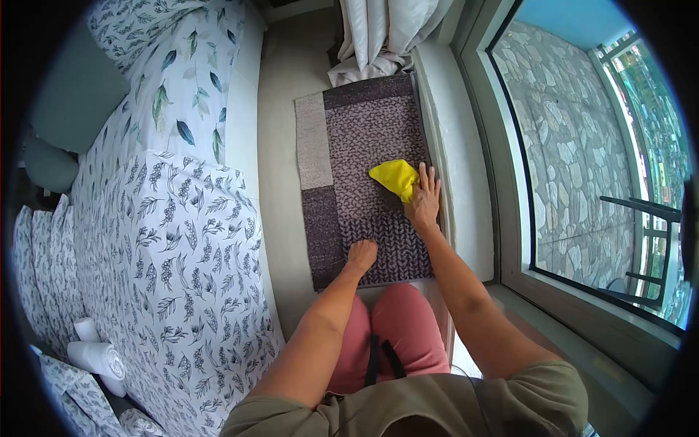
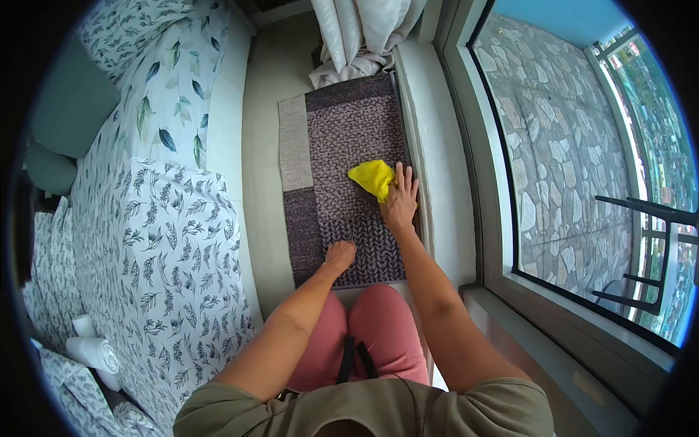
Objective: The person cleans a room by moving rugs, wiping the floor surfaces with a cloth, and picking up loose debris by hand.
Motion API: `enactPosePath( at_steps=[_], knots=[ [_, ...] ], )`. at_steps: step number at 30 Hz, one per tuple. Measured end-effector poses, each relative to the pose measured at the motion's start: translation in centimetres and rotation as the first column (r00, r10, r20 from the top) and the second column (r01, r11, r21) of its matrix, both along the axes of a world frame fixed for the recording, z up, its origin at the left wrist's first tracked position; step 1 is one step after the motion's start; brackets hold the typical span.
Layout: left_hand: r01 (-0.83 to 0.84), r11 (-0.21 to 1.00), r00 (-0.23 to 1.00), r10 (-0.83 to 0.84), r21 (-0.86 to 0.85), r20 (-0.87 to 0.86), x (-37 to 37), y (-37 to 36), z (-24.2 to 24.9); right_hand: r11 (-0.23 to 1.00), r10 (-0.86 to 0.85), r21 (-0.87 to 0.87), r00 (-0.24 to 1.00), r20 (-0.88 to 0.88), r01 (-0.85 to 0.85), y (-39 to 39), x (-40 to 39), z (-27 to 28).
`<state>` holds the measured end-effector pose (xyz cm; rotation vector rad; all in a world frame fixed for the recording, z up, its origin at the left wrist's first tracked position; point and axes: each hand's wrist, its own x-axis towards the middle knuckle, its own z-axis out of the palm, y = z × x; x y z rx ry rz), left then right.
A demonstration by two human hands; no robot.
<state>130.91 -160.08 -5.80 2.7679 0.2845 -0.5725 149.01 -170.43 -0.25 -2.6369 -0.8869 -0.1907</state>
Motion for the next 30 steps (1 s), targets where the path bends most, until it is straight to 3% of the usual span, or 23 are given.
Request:
enactPosePath(
  at_steps=[2, 4, 7, 10, 14, 15, 16, 17, 18, 19, 20, 22, 25, 26, 28, 29, 30],
  knots=[
    [-0.025, 0.999, 1.000, 0.025, 0.042, 0.000, -0.1, -0.2, 0.1, 0.981, 0.193, 0.040, 0.938, -0.287, -0.190, -2.4, -1.7, -4.4],
    [-0.058, 0.998, 0.997, 0.058, 0.013, -0.053, 0.1, -0.4, 0.5, 0.986, 0.166, 0.107, 0.841, -0.514, -0.129, -5.6, -4.4, -10.6],
    [-0.082, 0.997, 0.990, 0.081, -0.001, -0.112, 0.0, -0.3, 0.3, 0.991, 0.132, 0.052, 0.817, -0.561, -0.125, -5.4, -5.6, -5.6],
    [-0.119, 0.992, 0.982, 0.109, -0.052, -0.156, -0.8, -1.0, 1.4, 0.975, 0.120, -0.084, 0.811, -0.572, -0.204, -6.2, -6.8, -4.8],
    [-0.211, 0.966, 0.956, 0.173, -0.147, -0.235, -0.4, -0.2, 0.9, 0.976, 0.116, -0.075, 0.788, -0.605, -0.202, -5.7, -6.5, -6.6],
    [-0.462, 0.839, 0.885, 0.416, -0.289, -0.206, -0.2, -0.3, 1.3, 0.961, 0.057, -0.181, 0.791, -0.609, -0.209, -5.6, -6.6, -5.5],
    [-0.650, 0.625, 0.747, 0.630, -0.432, -0.214, 0.7, -0.4, 1.7, 0.962, 0.056, -0.183, 0.800, -0.598, -0.204, -5.1, -6.8, -4.4],
    [-0.805, -0.060, 0.315, 0.800, -0.590, -0.511, 2.0, -0.7, 4.1, 0.956, 0.037, -0.208, 0.788, -0.615, -0.208, -5.3, -6.8, -4.4],
    [-0.799, -0.061, 0.322, 0.797, -0.598, -0.511, 2.9, 0.5, 5.1, 0.950, 0.014, -0.233, 0.771, -0.636, -0.209, -5.4, -6.7, -4.1],
    [-0.591, -0.358, 0.289, 0.742, -0.723, -0.604, 3.7, 2.0, 5.9, 0.920, 0.024, -0.287, 0.767, -0.641, -0.268, -5.5, -6.5, -3.9],
    [-0.311, -0.619, 0.289, 0.662, -0.722, -0.692, 4.5, 3.7, 6.7, 0.918, 0.011, -0.298, 0.767, -0.642, -0.262, -5.5, -6.4, -3.3],
    [-0.120, -0.640, 0.297, 0.706, -0.759, -0.643, 5.8, 8.8, 9.3, 0.950, -0.004, -0.194, 0.613, -0.790, -0.245, -4.6, -5.6, -2.5],
    [-0.147, -0.485, 0.141, 0.853, -0.862, -0.503, 9.7, 17.4, 10.9, 0.822, -0.062, -0.497, 0.824, -0.563, -0.278, -3.9, -5.4, -5.0],
    [-0.181, -0.472, 0.057, 0.871, -0.863, -0.488, 11.1, 19.7, 10.5, 0.817, -0.072, -0.505, 0.820, -0.568, -0.277, -2.7, -4.6, -4.3],
    [-0.220, -0.349, -0.002, 0.934, -0.911, -0.358, 14.9, 24.6, 8.2, 0.728, -0.167, -0.554, 0.680, -0.714, -0.403, -1.0, -2.4, -0.3],
    [-0.217, -0.361, 0.003, 0.929, -0.907, -0.370, 16.9, 26.9, 5.3, 0.722, -0.179, -0.566, 0.683, -0.708, -0.398, 1.7, -0.5, 2.9],
    [-0.469, 0.123, 0.041, 0.992, -0.875, 0.118, 19.4, 29.0, 1.2, 0.725, -0.164, -0.549, 0.670, -0.724, -0.416, 5.5, 2.3, 6.5]
  ],
)
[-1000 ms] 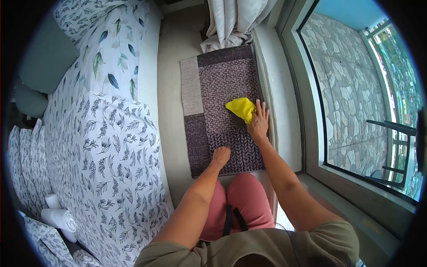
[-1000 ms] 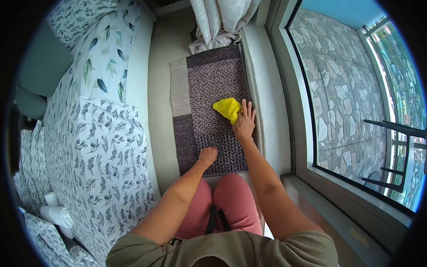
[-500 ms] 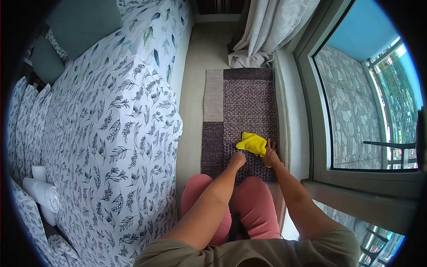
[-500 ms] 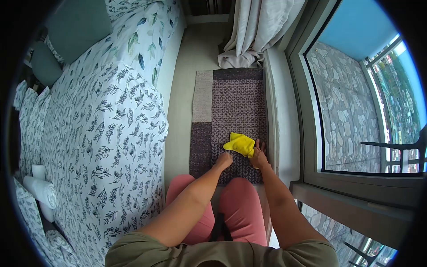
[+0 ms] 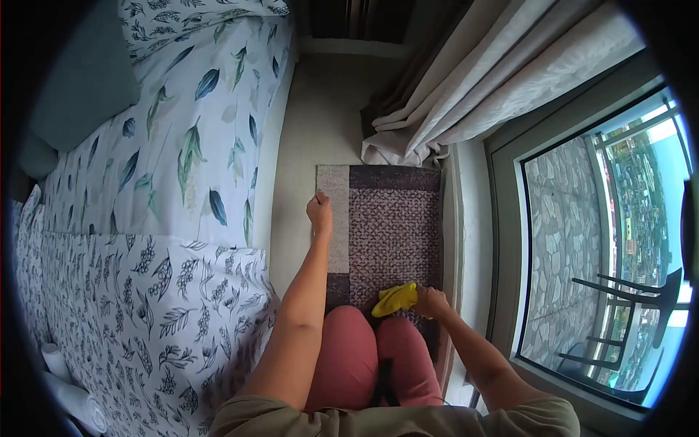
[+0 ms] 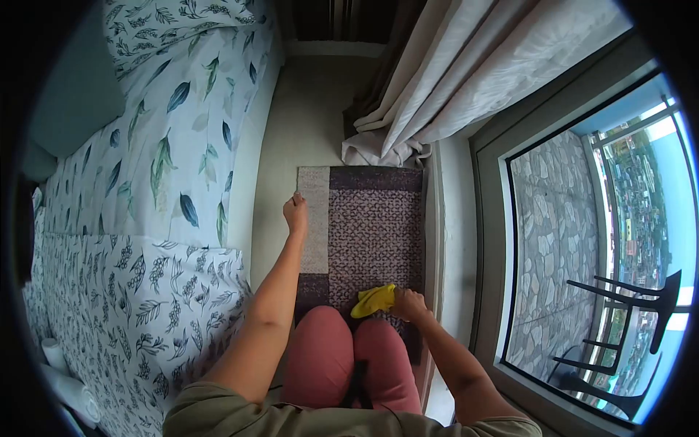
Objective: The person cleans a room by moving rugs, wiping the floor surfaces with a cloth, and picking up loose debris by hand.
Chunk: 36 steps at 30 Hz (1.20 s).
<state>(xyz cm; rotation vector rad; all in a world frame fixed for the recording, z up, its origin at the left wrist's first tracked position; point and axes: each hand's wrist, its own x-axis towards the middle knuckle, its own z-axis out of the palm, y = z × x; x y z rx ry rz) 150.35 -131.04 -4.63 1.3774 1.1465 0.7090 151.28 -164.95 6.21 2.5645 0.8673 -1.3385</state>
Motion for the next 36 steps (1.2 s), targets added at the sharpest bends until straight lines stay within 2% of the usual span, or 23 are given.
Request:
enactPosePath(
  at_steps=[1, 2, 3, 4, 5, 8, 9, 11, 12, 15, 19, 21, 23, 24, 26, 27, 29, 30, 31, 32, 34, 35, 36],
  knots=[
    [0.136, 0.876, 0.962, -0.004, 0.463, -0.274, 2.0, 1.3, -3.0, 1.000, 0.009, 0.008, 0.999, -0.032, -0.009, 3.4, 2.3, 1.8],
    [0.143, 0.884, 0.962, -0.018, 0.446, -0.273, 3.7, 1.7, -4.0, 0.905, 0.063, 0.408, 0.988, 0.142, -0.117, 5.9, 4.6, 1.9],
    [0.353, 0.749, 0.872, -0.046, 0.561, -0.487, 4.8, 1.6, -4.4, 0.770, 0.207, 0.475, 0.871, 0.446, -0.427, 10.2, 7.3, 4.2],
    [0.574, 0.570, 0.729, -0.027, 0.588, -0.684, 4.9, 1.2, -4.7, 0.664, 0.295, 0.480, 0.791, 0.536, -0.573, 15.2, 10.1, 7.8],
    [0.544, 0.379, 0.801, 0.031, 0.748, -0.598, 4.8, 1.0, -5.1, 0.596, 0.380, 0.404, 0.687, 0.619, -0.694, 19.5, 12.8, 8.4],
    [0.548, 0.446, 0.814, -0.089, 0.707, -0.575, 4.0, 0.6, -5.1, 0.420, 0.683, -0.120, 0.227, 0.694, -0.899, 28.9, 22.9, 6.1],
    [0.570, 0.349, 0.778, 0.062, 0.744, -0.625, 4.5, 0.7, -4.1, 0.397, 0.742, -0.305, 0.106, 0.662, -0.866, 30.5, 27.0, 6.5],
    [0.582, 0.358, 0.771, 0.042, 0.730, -0.635, 4.5, 1.0, -4.0, 0.560, 0.746, -0.485, 0.154, 0.648, -0.671, 32.1, 34.5, 8.7],
    [0.580, 0.367, 0.773, 0.034, 0.727, -0.634, 4.7, 1.0, -4.0, 0.761, 0.506, -0.319, 0.210, 0.836, -0.565, 31.6, 38.9, 6.9],
    [0.573, 0.380, 0.784, 0.005, 0.726, -0.621, 4.9, 1.2, -4.0, 0.933, 0.339, -0.179, 0.596, 0.729, -0.311, 27.6, 44.8, 7.5],
    [0.585, 0.426, 0.771, -0.027, 0.690, -0.637, 4.8, 1.0, -4.2, 0.991, -0.021, 0.122, 0.817, 0.577, -0.060, 19.8, 33.6, 16.2],
    [0.584, 0.447, 0.772, -0.045, 0.678, -0.634, 4.6, 0.9, -4.0, 0.996, -0.088, 0.015, 0.914, 0.396, 0.090, 15.2, 26.4, 21.5],
    [0.591, 0.442, 0.775, -0.077, 0.675, -0.628, 4.8, 1.2, -3.9, 0.938, -0.127, -0.281, 0.957, 0.261, 0.201, 10.5, 20.7, 25.0],
    [0.598, 0.438, 0.772, -0.091, 0.671, -0.629, 4.5, 1.2, -5.5, 0.902, -0.278, -0.279, 0.938, 0.206, 0.329, 7.6, 18.0, 25.9],
    [0.561, 0.462, 0.823, -0.223, 0.687, -0.522, 3.4, 0.6, -10.1, 0.767, -0.097, -0.636, 0.995, 0.026, 0.091, -0.3, 14.6, 24.9],
    [0.591, 0.398, 0.791, -0.116, 0.701, -0.601, 3.6, 0.7, -8.2, 0.768, -0.109, -0.633, 0.994, 0.022, 0.099, -2.5, 12.9, 25.2],
    [0.631, 0.401, 0.753, -0.109, 0.664, -0.649, 3.9, 0.9, -7.0, 0.978, 0.141, -0.169, 0.983, 0.120, -0.120, -5.0, 10.9, 25.2],
    [0.670, 0.413, 0.708, -0.106, 0.617, -0.698, 4.3, 0.9, -5.8, 0.979, 0.133, -0.168, 0.984, 0.119, -0.112, -1.5, 11.7, 25.6],
    [0.646, 0.423, 0.733, -0.108, 0.636, -0.672, 4.6, 0.9, -4.8, 0.904, -0.378, -0.212, 0.926, 0.014, 0.372, 2.2, 12.9, 25.5],
    [0.618, 0.433, 0.757, -0.104, 0.656, -0.645, 5.1, 1.3, -3.6, 0.601, -0.787, -0.297, 0.614, -0.059, 0.742, 6.1, 14.3, 24.6],
    [0.579, 0.419, 0.800, -0.124, 0.700, -0.587, 5.1, 1.5, -3.9, 0.385, -0.896, 0.198, 0.416, -0.152, 0.901, 9.6, 16.2, 20.8],
    [0.588, 0.441, 0.789, -0.125, 0.678, -0.602, 5.0, 1.4, -3.7, 0.266, -0.853, 0.442, 0.423, -0.306, 0.857, 12.6, 17.7, 18.7],
    [0.590, 0.462, 0.782, -0.123, 0.662, -0.611, 5.1, 1.3, -3.4, 0.318, -0.862, 0.563, 0.480, -0.164, 0.763, 13.2, 20.2, 14.1]
  ],
)
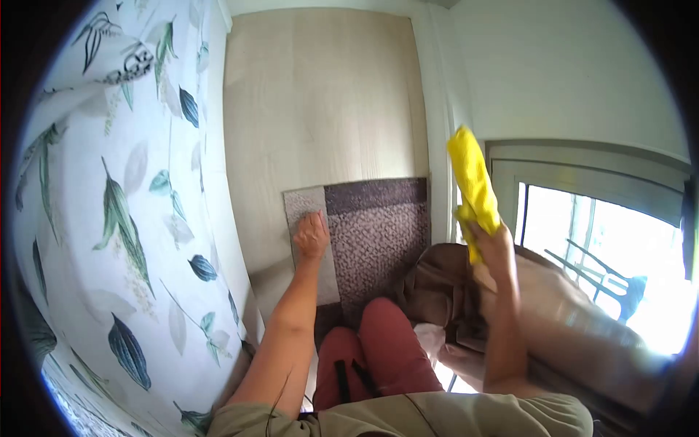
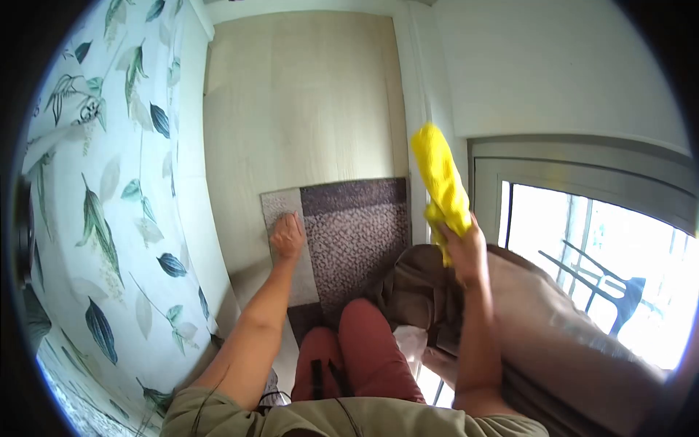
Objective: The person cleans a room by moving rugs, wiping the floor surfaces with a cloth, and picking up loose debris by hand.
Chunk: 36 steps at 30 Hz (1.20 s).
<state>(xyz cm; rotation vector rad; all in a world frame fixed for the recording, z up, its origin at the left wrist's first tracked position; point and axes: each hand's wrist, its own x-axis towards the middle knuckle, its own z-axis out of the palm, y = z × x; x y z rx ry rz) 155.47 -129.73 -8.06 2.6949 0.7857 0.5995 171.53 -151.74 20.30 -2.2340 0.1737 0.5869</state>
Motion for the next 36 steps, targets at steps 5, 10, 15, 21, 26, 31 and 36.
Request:
enactPosePath(
  at_steps=[5, 10, 15, 21, 26, 31, 36],
  knots=[
    [-0.065, 0.987, 0.996, 0.073, -0.146, 0.045, 2.4, 1.8, -0.6, 0.610, 0.651, -0.628, 0.757, 0.050, -0.483, 12.1, 8.4, -19.3],
    [0.024, 0.998, 0.999, -0.025, -0.052, -0.023, 7.3, 4.2, 0.0, 0.478, 0.878, -0.688, 0.315, 0.361, -0.546, 23.1, 15.2, -25.4],
    [-0.045, 0.989, 0.995, 0.057, 0.143, -0.085, 7.8, 4.3, 0.4, 0.755, 0.404, -0.652, 0.729, 0.552, 0.075, 28.1, 33.1, -28.1],
    [0.009, 0.998, 0.986, -0.019, -0.063, -0.166, 7.5, 4.5, -0.5, 0.701, 0.558, -0.701, 0.715, 0.421, -0.134, 44.5, 32.3, -29.5],
    [0.010, 0.995, 0.990, -0.023, -0.096, -0.139, 7.4, 4.7, -0.3, 0.581, 0.802, -0.547, 0.311, 0.509, -0.602, 52.2, 18.9, -26.2],
    [-0.017, 0.996, 0.997, 0.011, -0.092, -0.072, 7.7, 4.7, -0.6, 0.339, 0.828, -0.480, 0.015, 0.560, -0.809, 43.9, 11.2, -27.0],
    [-0.066, 0.990, 0.991, 0.050, -0.125, -0.125, 7.6, 4.6, -0.1, 0.597, 0.603, -0.168, 0.301, 0.739, -0.785, 28.5, 14.2, -29.6]
  ],
)
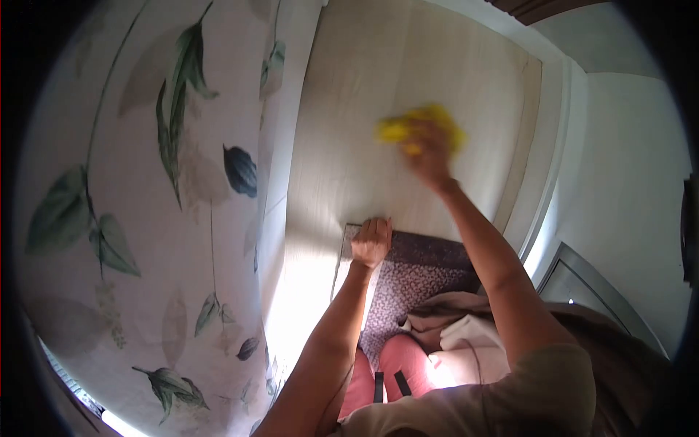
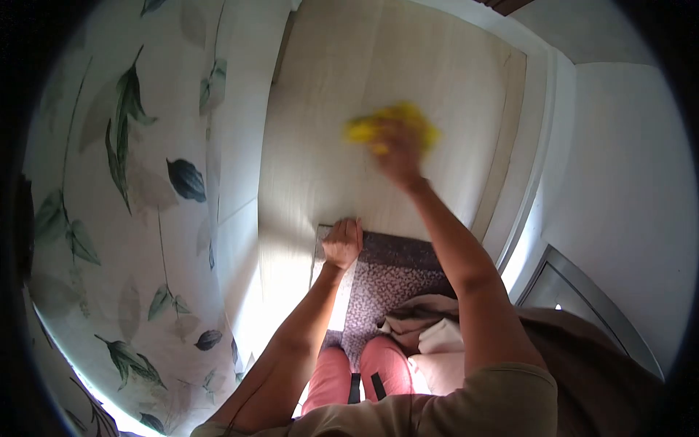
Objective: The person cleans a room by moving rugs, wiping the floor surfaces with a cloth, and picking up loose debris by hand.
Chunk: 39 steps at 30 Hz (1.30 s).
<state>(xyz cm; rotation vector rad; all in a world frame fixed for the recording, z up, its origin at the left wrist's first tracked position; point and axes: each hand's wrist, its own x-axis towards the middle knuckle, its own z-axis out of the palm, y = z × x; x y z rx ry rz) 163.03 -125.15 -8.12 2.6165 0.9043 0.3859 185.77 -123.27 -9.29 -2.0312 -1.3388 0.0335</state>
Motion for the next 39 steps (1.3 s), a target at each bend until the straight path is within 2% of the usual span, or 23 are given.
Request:
enactPosePath(
  at_steps=[2, 4, 6, 8, 10, 12, 13, 16, 19, 20, 21, 23, 24, 25, 26, 28, 31, 32, 33, 35, 36, 38, 39],
  knots=[
    [-0.007, 0.998, 0.997, 0.003, 0.057, 0.076, 0.2, 0.1, -0.1, 0.931, -0.364, 0.043, 0.915, 0.175, 0.362, -6.7, 3.7, -0.4],
    [-0.003, 0.999, 0.999, 0.001, 0.044, 0.047, 0.2, 0.0, 0.0, 0.631, -0.713, -0.186, 0.657, 0.245, 0.753, -11.2, 4.2, -1.1],
    [0.006, 0.999, 1.000, -0.007, 0.038, 0.017, 0.0, 0.0, 0.1, 0.630, -0.729, -0.274, 0.675, 0.114, 0.727, -9.8, 1.6, -1.5],
    [0.015, 0.999, 0.998, -0.018, 0.046, 0.062, 0.0, 0.1, 0.3, 0.602, -0.609, -0.590, 0.788, 0.097, 0.538, -4.4, -3.8, 2.2],
    [0.005, 0.999, 0.997, -0.008, 0.032, 0.083, 0.0, 0.1, 0.2, 0.681, -0.373, -0.717, 0.913, -0.166, 0.148, -1.5, -8.7, 5.1],
    [0.035, 0.998, 0.993, -0.040, 0.046, 0.112, -0.7, -0.2, -0.5, 0.580, -0.147, -0.799, 0.946, -0.290, -0.155, 1.3, -12.3, 7.1],
    [0.208, 0.961, 0.963, -0.234, -0.182, -0.134, -1.8, -0.4, -1.3, 0.501, -0.091, -0.839, 0.951, -0.297, -0.214, 2.8, -13.8, 7.2],
    [0.256, 0.962, 0.951, -0.232, -0.095, 0.203, -1.3, 0.3, -0.5, 0.505, -0.006, -0.800, 0.925, -0.380, -0.325, 5.6, -17.8, 8.9],
    [0.266, 0.958, 0.923, -0.222, -0.105, 0.315, -1.1, -1.2, -0.4, 0.709, 0.119, -0.605, 0.907, -0.403, -0.362, 6.3, -23.9, 6.6],
    [0.267, 0.952, 0.915, -0.201, -0.150, 0.349, -1.3, -1.4, 0.1, 0.812, 0.031, -0.578, 0.983, 0.181, 0.081, 7.0, -27.8, 1.8],
    [0.273, 0.952, 0.911, -0.210, -0.138, 0.354, -1.6, -1.9, 0.7, 0.872, 0.096, -0.478, 0.994, -0.044, -0.105, 6.6, -28.0, 2.1],
    [0.251, 0.554, 0.945, -0.317, -0.794, 0.078, -3.8, -4.6, 2.9, 0.904, 0.182, -0.334, 0.947, -0.265, -0.267, 5.2, -28.0, 2.8],
    [0.149, 0.664, 0.971, 0.043, -0.733, 0.237, -4.7, -7.9, 5.1, 0.847, 0.303, -0.363, 0.914, -0.270, -0.388, 4.7, -27.2, 3.3],
    [0.013, 0.735, 0.829, 0.371, -0.678, 0.418, -5.8, -11.0, 7.4, 0.776, 0.425, -0.386, 0.866, -0.262, -0.498, 4.8, -26.5, 3.7],
    [0.111, 0.775, 0.916, 0.163, -0.622, 0.366, -8.3, -12.5, 7.3, 0.933, 0.332, -0.011, 0.872, -0.359, -0.359, 4.4, -27.4, 2.1],
    [0.155, 0.756, 0.987, -0.139, -0.636, 0.076, -13.5, -16.2, 9.3, 0.962, 0.257, 0.175, 0.913, -0.317, -0.210, 4.6, -28.5, -0.3],
    [-0.060, 0.817, 0.931, 0.253, -0.573, 0.263, -16.4, -16.8, 18.3, 0.914, 0.321, -0.034, 0.773, -0.547, -0.403, 4.2, -27.3, -0.4],
    [-0.171, 0.656, 0.948, 0.312, -0.735, 0.058, -17.8, -15.1, 22.5, 0.951, 0.304, 0.160, 0.881, -0.363, -0.263, 3.5, -26.8, 0.6],
    [-0.188, 0.526, 0.883, 0.460, -0.830, 0.092, -19.1, -13.7, 24.8, 0.950, 0.115, 0.310, 0.957, -0.267, -0.027, 2.7, -26.2, 1.7],
    [-0.200, -0.102, 0.612, 0.764, -0.975, -0.205, -20.9, -10.5, 30.1, 0.926, -0.156, 0.253, 0.895, -0.418, 0.280, -0.7, -21.7, 3.4],
    [-0.081, -0.094, 0.631, 0.766, -0.992, -0.124, -21.8, -9.2, 31.7, 0.918, -0.147, 0.251, 0.849, -0.508, 0.309, -3.4, -17.8, 3.6],
    [-0.080, -0.073, 0.638, 0.763, -0.994, -0.107, -23.8, -8.4, 32.5, 0.843, -0.457, 0.195, 0.859, -0.230, 0.501, -8.5, -11.1, 5.8],
    [-0.076, -0.065, 0.640, 0.762, -0.995, -0.099, -24.2, -8.3, 32.4, 0.796, -0.605, -0.015, 0.795, -0.039, 0.605, -11.5, -8.8, 5.9]
  ],
)
